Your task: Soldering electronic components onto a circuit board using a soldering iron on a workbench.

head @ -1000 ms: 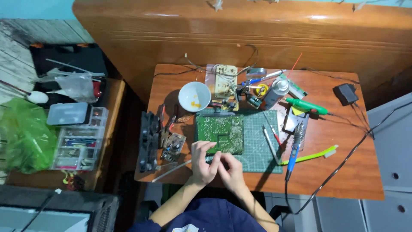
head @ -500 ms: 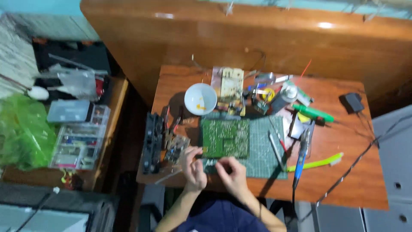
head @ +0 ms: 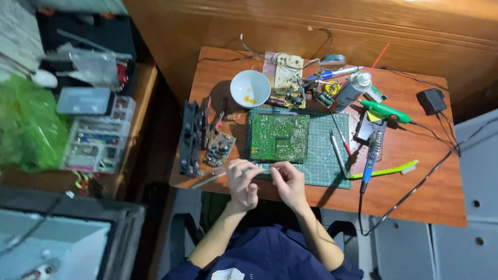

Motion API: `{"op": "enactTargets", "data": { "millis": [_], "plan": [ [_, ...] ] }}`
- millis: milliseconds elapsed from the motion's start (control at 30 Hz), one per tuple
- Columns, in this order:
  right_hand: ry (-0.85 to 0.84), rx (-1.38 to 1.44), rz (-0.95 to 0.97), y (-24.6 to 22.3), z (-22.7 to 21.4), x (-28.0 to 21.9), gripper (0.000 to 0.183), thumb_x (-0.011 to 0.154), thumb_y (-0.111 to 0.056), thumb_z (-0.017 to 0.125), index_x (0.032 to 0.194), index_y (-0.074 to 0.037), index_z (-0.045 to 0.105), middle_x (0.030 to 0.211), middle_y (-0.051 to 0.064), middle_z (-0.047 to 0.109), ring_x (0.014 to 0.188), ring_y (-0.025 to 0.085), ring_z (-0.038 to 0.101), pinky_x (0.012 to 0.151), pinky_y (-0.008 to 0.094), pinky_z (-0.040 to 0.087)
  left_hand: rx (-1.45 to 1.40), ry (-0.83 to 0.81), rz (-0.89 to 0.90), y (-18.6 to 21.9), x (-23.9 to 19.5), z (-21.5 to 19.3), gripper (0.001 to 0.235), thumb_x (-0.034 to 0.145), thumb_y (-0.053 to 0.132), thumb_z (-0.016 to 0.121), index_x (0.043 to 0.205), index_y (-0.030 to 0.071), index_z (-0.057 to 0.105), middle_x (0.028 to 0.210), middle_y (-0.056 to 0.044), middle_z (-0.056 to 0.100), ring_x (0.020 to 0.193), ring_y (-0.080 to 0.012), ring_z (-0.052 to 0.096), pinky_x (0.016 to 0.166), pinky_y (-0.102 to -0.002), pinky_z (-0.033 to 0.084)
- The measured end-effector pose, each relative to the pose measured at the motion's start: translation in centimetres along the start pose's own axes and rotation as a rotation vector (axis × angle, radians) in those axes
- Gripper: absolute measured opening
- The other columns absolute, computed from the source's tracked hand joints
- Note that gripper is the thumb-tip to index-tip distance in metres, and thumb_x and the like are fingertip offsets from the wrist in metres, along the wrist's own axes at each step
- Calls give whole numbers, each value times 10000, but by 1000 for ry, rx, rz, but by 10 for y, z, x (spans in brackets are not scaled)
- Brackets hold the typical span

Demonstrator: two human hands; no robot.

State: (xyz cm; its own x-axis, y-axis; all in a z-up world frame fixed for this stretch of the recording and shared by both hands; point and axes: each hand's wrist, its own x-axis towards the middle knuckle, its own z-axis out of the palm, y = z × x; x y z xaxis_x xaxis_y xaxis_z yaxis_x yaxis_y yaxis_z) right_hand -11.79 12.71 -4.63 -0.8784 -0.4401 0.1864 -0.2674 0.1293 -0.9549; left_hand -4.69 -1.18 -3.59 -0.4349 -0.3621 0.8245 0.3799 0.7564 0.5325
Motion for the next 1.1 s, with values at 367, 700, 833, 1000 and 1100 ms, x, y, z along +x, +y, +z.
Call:
{"op": "enactTargets", "data": {
  "millis": [367,700,833,1000,1100],
  "plan": [
    [-117,-18,13,-5,-14,3,80,904,-165,689,845,-132,732,472,18,628,431,120,539,472,260,460,197,40,-159,-5,-7,10,646,1032,559,241,1029,157,746,999,-21,580,1046,-280,539,991,-465,408],
    [-98,-83,-96,-5,-10,-5,72,906,-185,693,872,-131,726,543,30,655,493,153,581,507,296,466,132,-108,-200,-2,-6,6,499,1030,500,372,1191,146,685,1124,-76,608,1206,-366,539,1028,-521,379],
    [-65,-76,-93,-9,-7,-9,80,918,-189,681,881,-137,731,557,11,663,486,141,578,506,279,467,118,-161,-208,-1,-5,9,490,1034,489,382,1245,136,650,1187,-110,601,1268,-409,504,1058,-566,362],
    [-21,-43,-108,-11,-8,-13,88,941,-154,660,930,-110,735,592,32,670,533,149,588,529,300,473,79,-218,-220,2,-2,11,529,1045,494,374,1358,112,563,1259,-190,551,1330,-499,422,1086,-668,305],
    [34,-17,-86,-2,-7,-14,84,945,-161,666,921,-133,741,590,12,669,517,117,550,525,270,459,90,-232,-223,-7,-9,12,507,1036,465,415,1400,138,546,1340,-160,525,1366,-467,409,1111,-632,295]
  ]
}}
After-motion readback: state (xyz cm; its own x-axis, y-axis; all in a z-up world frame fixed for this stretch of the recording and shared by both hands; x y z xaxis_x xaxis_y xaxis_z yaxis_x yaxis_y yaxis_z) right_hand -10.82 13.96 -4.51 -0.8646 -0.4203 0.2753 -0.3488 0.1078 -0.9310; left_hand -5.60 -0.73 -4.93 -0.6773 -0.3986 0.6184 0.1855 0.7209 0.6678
